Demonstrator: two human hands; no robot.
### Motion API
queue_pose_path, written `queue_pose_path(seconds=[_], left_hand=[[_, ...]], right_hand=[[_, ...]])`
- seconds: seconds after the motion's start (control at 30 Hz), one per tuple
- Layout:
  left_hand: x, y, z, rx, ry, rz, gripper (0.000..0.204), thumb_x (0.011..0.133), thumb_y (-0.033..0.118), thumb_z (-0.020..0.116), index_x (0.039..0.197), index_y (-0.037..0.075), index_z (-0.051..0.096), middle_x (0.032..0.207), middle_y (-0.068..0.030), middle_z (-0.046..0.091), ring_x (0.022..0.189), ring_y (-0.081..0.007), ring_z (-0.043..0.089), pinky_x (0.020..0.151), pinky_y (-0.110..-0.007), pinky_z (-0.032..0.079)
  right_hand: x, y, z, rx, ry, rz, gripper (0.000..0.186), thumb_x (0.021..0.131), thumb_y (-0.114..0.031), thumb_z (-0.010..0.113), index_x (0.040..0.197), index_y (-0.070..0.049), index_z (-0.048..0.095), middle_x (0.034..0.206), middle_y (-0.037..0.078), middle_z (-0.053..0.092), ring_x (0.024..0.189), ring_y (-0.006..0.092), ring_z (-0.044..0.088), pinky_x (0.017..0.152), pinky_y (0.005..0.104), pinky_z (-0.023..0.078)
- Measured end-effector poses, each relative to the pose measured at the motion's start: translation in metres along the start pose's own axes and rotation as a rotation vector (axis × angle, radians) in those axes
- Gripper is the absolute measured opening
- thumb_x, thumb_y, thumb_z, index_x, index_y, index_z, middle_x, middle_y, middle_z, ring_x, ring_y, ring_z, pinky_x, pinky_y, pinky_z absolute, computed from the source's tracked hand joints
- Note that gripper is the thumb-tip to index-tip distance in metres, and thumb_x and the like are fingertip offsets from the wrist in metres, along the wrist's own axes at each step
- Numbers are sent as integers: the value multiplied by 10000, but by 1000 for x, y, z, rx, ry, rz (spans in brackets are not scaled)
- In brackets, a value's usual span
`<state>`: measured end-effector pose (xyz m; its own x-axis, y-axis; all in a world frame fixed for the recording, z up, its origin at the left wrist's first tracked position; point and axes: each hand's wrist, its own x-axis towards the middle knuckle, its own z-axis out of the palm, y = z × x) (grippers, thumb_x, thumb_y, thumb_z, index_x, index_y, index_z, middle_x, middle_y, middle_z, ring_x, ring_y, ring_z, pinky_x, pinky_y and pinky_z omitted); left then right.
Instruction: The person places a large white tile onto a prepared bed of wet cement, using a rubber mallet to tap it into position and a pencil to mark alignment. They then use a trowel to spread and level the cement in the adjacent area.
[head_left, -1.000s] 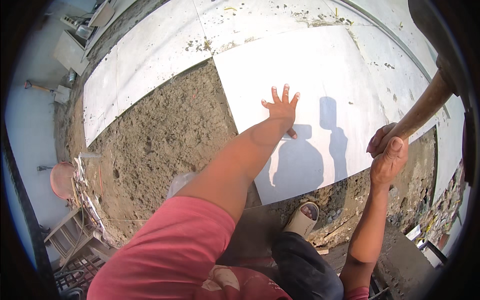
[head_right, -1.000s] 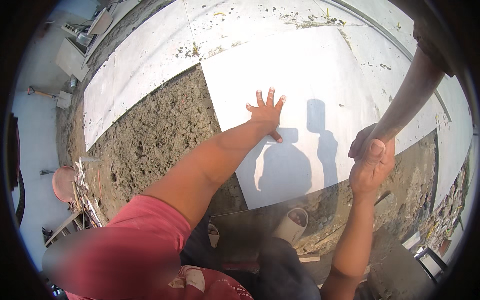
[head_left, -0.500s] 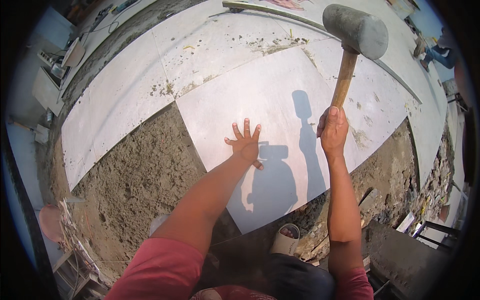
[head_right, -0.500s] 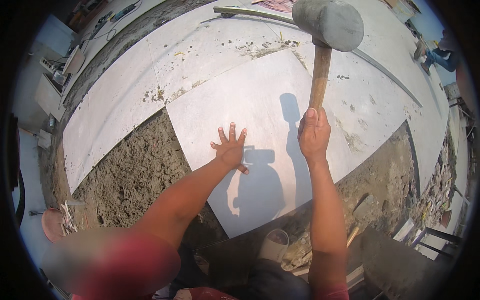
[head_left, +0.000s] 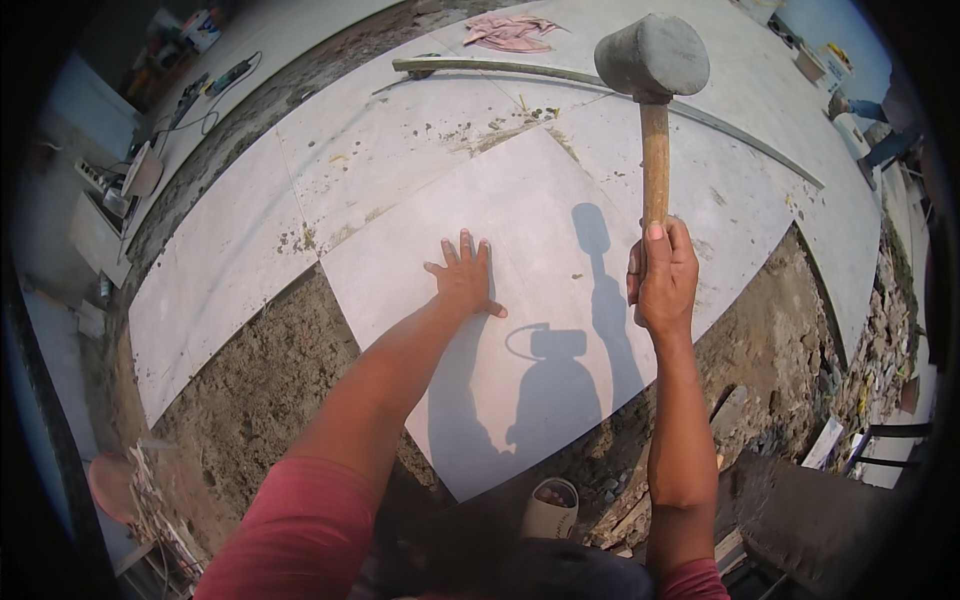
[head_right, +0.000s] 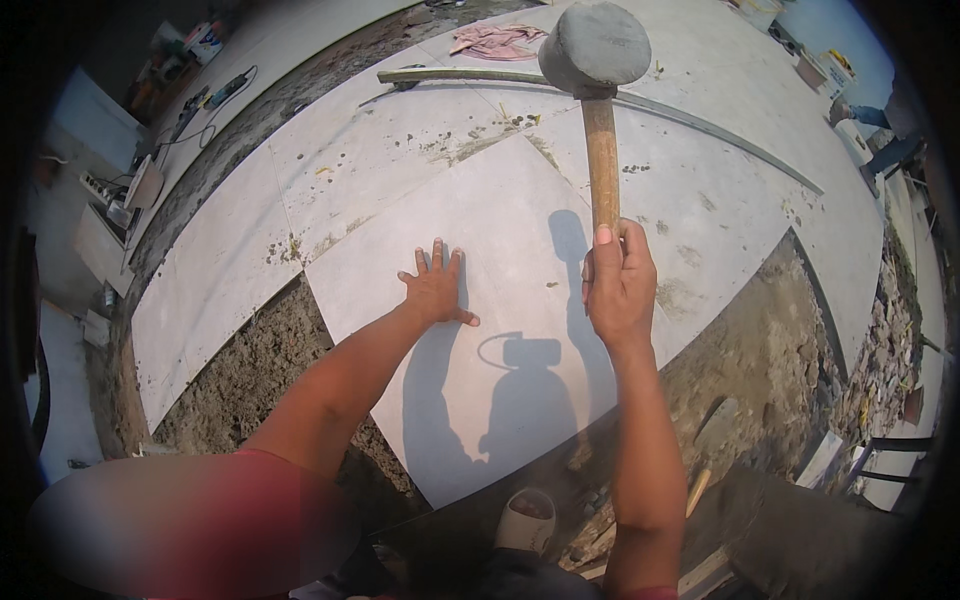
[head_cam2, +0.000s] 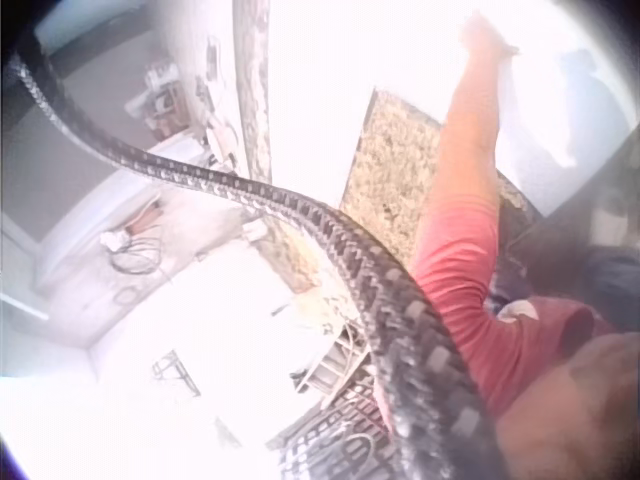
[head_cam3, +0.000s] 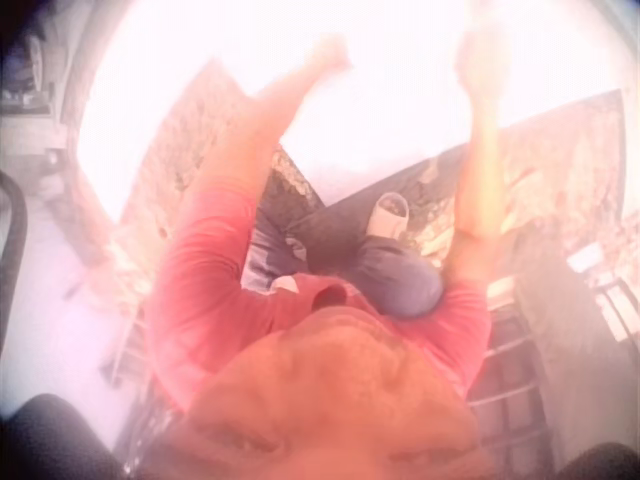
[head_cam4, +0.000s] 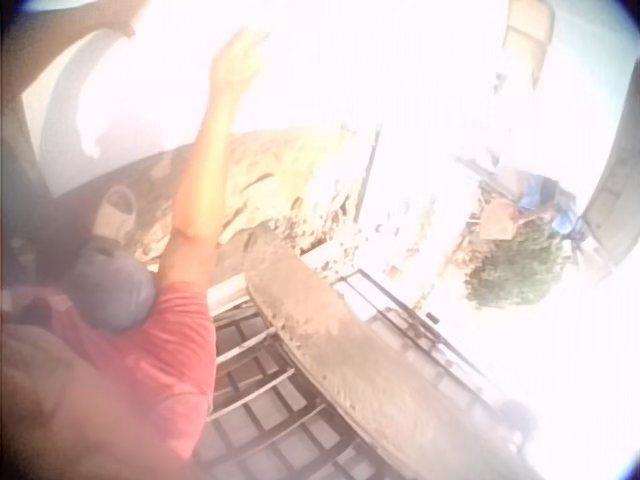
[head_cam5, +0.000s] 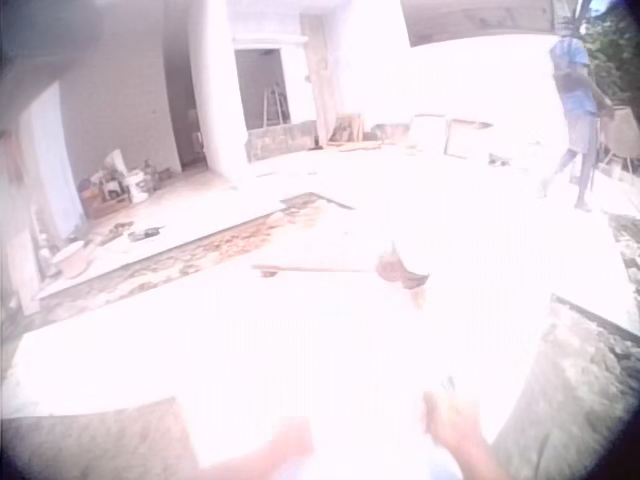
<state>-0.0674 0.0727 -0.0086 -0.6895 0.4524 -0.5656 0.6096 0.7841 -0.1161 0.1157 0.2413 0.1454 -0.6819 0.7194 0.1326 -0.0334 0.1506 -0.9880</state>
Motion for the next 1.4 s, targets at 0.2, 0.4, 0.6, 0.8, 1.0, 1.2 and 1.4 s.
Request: queue_pose_path(seconds=[0.2,0.4,0.6,0.8,1.0,1.2,1.4], left_hand=[[17,-4,-19,-138,-108,-68,1515,476,691,852,1555,172,-76,1617,-142,-118,1442,-522,-10,1017,-712,346],[20,14,-26,-137,-139,-61,1509,486,642,874,1552,166,-82,1612,-149,-133,1437,-530,-6,1003,-702,379],[18,13,-31,-141,-149,-58,1512,489,628,877,1550,147,-86,1608,-156,-146,1437,-529,-10,1012,-689,381],[16,5,-27,-172,-186,-97,1479,518,583,890,1555,179,-84,1617,-115,-151,1447,-509,-34,1043,-696,330],[20,15,-34,-165,-166,-52,1494,504,603,880,1550,140,-81,1604,-168,-153,1437,-529,-15,1037,-683,355],[11,-2,-22,-166,-172,-106,1496,506,578,890,1549,134,-87,1603,-170,-160,1438,-529,-22,1036,-682,354],[21,15,-28,-172,-164,-65,1493,514,572,891,1548,141,-96,1601,-163,-177,1439,-526,-32,1030,-688,352]], right_hand=[[-1,40,2,48,-50,-236,314,1014,-342,498,957,-34,494,600,19,502,506,88,485,463,265,410],[-26,139,-35,-558,-293,176,374,1001,-379,529,861,-34,503,576,29,488,499,114,498,484,310,431],[-16,119,-12,76,-244,-54,437,987,-470,516,845,-58,476,629,13,486,487,111,459,469,257,403],[24,120,3,-286,-374,232,395,1033,-398,445,826,-63,487,572,-6,446,444,70,364,413,256,345],[0,162,-3,-419,-217,-168,461,993,-475,495,854,-36,516,576,21,466,452,61,421,431,240,373],[32,87,30,-151,-276,222,515,979,-469,539,737,-15,509,564,45,469,499,119,451,489,302,398],[21,160,5,-580,-381,208,493,990,-455,522,803,0,543,579,42,504,515,142,486,519,333,431]])
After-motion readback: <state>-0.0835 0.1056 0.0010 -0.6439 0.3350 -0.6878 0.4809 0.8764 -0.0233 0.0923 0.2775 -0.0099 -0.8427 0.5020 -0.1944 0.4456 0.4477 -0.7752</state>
